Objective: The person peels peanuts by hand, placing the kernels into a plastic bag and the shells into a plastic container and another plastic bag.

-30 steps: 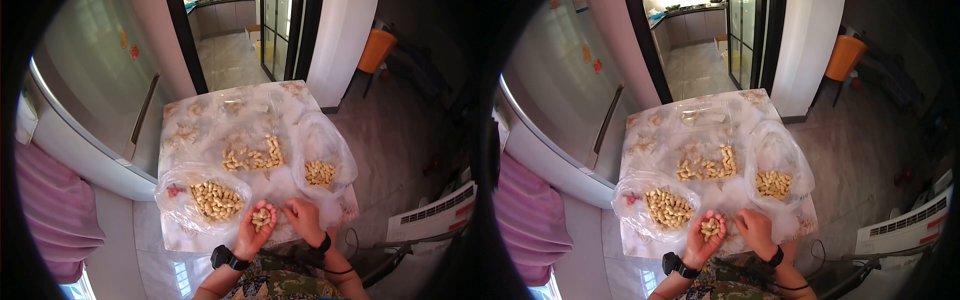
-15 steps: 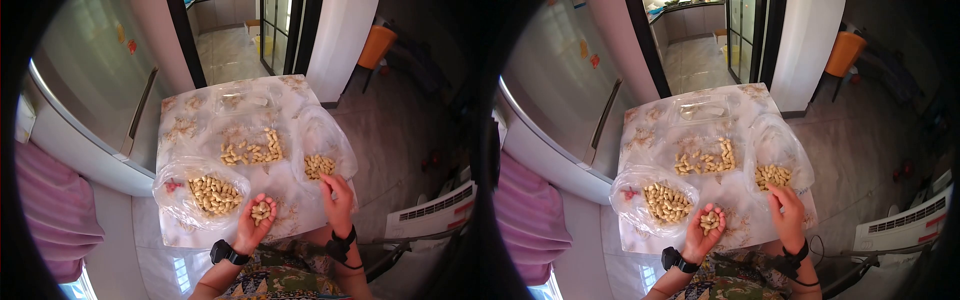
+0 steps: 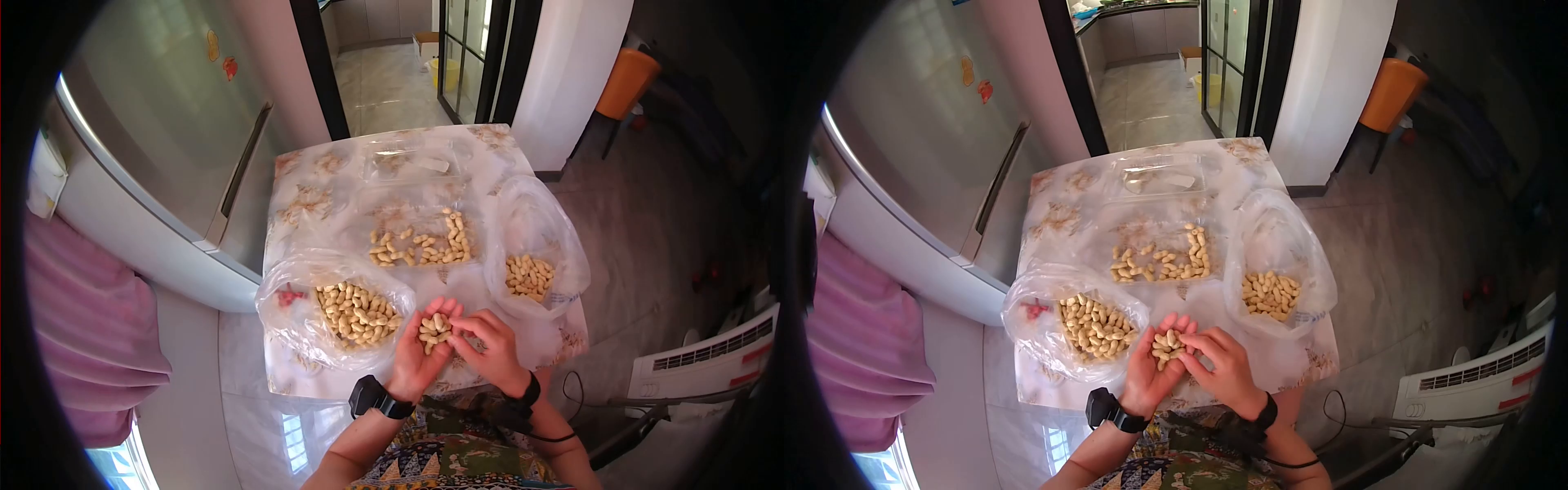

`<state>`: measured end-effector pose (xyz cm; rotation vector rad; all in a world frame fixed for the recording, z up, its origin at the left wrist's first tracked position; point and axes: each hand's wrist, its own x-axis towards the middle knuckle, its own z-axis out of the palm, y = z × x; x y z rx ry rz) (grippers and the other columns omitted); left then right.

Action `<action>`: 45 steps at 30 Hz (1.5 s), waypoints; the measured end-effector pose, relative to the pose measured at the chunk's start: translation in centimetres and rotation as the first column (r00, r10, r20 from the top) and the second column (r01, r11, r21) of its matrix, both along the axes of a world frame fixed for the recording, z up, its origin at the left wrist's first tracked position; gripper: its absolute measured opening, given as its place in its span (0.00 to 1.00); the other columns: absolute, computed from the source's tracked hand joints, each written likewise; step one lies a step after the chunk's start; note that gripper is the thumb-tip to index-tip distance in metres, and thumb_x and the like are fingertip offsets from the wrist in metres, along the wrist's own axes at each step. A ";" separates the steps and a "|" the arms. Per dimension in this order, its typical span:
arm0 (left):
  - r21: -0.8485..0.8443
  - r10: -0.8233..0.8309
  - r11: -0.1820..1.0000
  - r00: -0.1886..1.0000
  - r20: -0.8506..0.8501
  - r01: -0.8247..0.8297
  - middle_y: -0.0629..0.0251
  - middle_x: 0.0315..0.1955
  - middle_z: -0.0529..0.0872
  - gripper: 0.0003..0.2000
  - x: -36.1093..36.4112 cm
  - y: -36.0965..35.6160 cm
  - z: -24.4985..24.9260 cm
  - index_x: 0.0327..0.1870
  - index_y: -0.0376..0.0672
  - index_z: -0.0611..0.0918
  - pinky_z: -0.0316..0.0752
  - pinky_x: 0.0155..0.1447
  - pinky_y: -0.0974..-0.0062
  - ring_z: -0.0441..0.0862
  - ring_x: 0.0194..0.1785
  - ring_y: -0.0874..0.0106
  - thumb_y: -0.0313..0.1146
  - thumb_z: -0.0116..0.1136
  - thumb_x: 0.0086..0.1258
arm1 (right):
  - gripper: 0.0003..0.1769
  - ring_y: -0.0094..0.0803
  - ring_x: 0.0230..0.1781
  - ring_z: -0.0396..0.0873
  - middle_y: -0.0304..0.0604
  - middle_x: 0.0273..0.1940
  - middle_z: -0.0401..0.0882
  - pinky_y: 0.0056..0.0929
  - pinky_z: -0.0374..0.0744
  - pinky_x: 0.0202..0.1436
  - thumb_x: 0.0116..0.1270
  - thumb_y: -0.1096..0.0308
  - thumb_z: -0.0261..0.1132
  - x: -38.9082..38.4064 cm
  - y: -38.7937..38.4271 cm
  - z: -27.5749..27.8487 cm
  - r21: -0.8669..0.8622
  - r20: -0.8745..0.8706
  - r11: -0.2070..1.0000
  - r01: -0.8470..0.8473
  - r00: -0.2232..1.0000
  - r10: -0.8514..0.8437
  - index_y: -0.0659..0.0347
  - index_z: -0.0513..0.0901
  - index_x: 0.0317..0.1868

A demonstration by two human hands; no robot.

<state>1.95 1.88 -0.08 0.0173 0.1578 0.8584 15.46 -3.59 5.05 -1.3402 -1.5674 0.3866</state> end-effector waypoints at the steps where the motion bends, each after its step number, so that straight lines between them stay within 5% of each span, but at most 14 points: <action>1: 0.002 0.005 1.000 1.000 -0.002 -0.005 0.53 0.63 0.74 0.22 0.0 0.0 0.0 0.63 0.37 0.72 0.58 0.75 0.59 0.67 0.70 0.58 0.43 0.35 0.81 | 0.15 0.34 0.32 0.81 0.43 0.38 0.80 0.28 0.80 0.35 0.57 0.76 0.70 -0.4 0.3 -0.6 0.002 -0.002 1.000 -0.005 1.000 0.005 0.62 0.83 0.46; 12: 0.048 0.007 0.999 0.992 -0.124 -0.001 0.55 0.68 0.69 0.24 0.1 0.0 -0.1 0.66 0.37 0.71 0.52 0.77 0.60 0.61 0.73 0.60 0.45 0.31 0.81 | 0.16 0.32 0.34 0.80 0.43 0.41 0.79 0.27 0.80 0.37 0.59 0.76 0.68 -0.7 1.4 -2.7 -0.050 -0.050 0.999 -0.003 0.999 0.001 0.61 0.81 0.49; 20: 0.096 -0.038 0.994 0.983 -0.182 0.056 0.54 0.68 0.70 0.24 0.0 -0.4 0.2 0.66 0.39 0.71 0.58 0.75 0.61 0.65 0.71 0.61 0.45 0.33 0.81 | 0.11 0.43 0.37 0.82 0.46 0.38 0.81 0.35 0.81 0.39 0.64 0.73 0.65 -0.6 0.9 -2.3 0.033 -0.008 0.997 0.077 0.997 -0.076 0.60 0.82 0.47; 23: 0.055 -0.038 0.997 0.968 -0.247 0.053 0.56 0.64 0.74 0.23 -0.1 -0.4 -0.7 0.65 0.39 0.72 0.60 0.74 0.62 0.69 0.68 0.62 0.45 0.35 0.81 | 0.11 0.44 0.35 0.82 0.46 0.37 0.82 0.35 0.80 0.36 0.65 0.74 0.64 -0.6 0.7 -2.4 0.068 -0.012 0.991 0.117 0.993 -0.116 0.60 0.81 0.47; 26: 0.042 -0.050 0.998 0.994 -0.096 0.054 0.59 0.56 0.80 0.19 -0.4 -0.4 -2.9 0.61 0.40 0.75 0.66 0.70 0.63 0.75 0.61 0.65 0.42 0.41 0.80 | 0.11 0.44 0.32 0.81 0.46 0.34 0.81 0.35 0.79 0.33 0.65 0.74 0.64 -0.5 0.5 -2.5 0.092 -0.014 0.988 0.126 0.992 -0.125 0.60 0.81 0.48; 28: 0.066 -0.039 0.996 0.982 -0.187 0.052 0.63 0.49 0.83 0.16 -0.4 -0.5 -2.7 0.58 0.41 0.76 0.75 0.61 0.66 0.80 0.53 0.68 0.40 0.48 0.78 | 0.11 0.43 0.31 0.81 0.46 0.34 0.81 0.35 0.78 0.32 0.65 0.74 0.64 -0.5 0.5 -2.6 0.117 -0.019 0.984 0.137 0.991 -0.135 0.60 0.80 0.48; 34: 0.185 -0.083 0.973 0.960 -0.268 0.136 0.65 0.41 0.83 0.12 -0.5 -0.6 -2.3 0.53 0.42 0.77 0.80 0.48 0.74 0.82 0.45 0.73 0.38 0.51 0.77 | 0.10 0.42 0.27 0.80 0.46 0.31 0.80 0.35 0.77 0.29 0.66 0.73 0.64 -0.5 0.5 -3.2 0.152 -0.034 0.980 0.128 0.992 -0.124 0.60 0.81 0.48; 45: 0.199 -0.052 0.972 0.944 -0.326 0.123 0.64 0.44 0.83 0.08 -0.2 -1.0 -1.1 0.47 0.42 0.77 0.79 0.53 0.71 0.82 0.48 0.73 0.36 0.49 0.78 | 0.11 0.38 0.26 0.80 0.44 0.31 0.81 0.32 0.77 0.27 0.64 0.72 0.67 -0.7 0.3 -2.7 0.115 -0.062 0.985 0.127 0.991 -0.121 0.61 0.81 0.47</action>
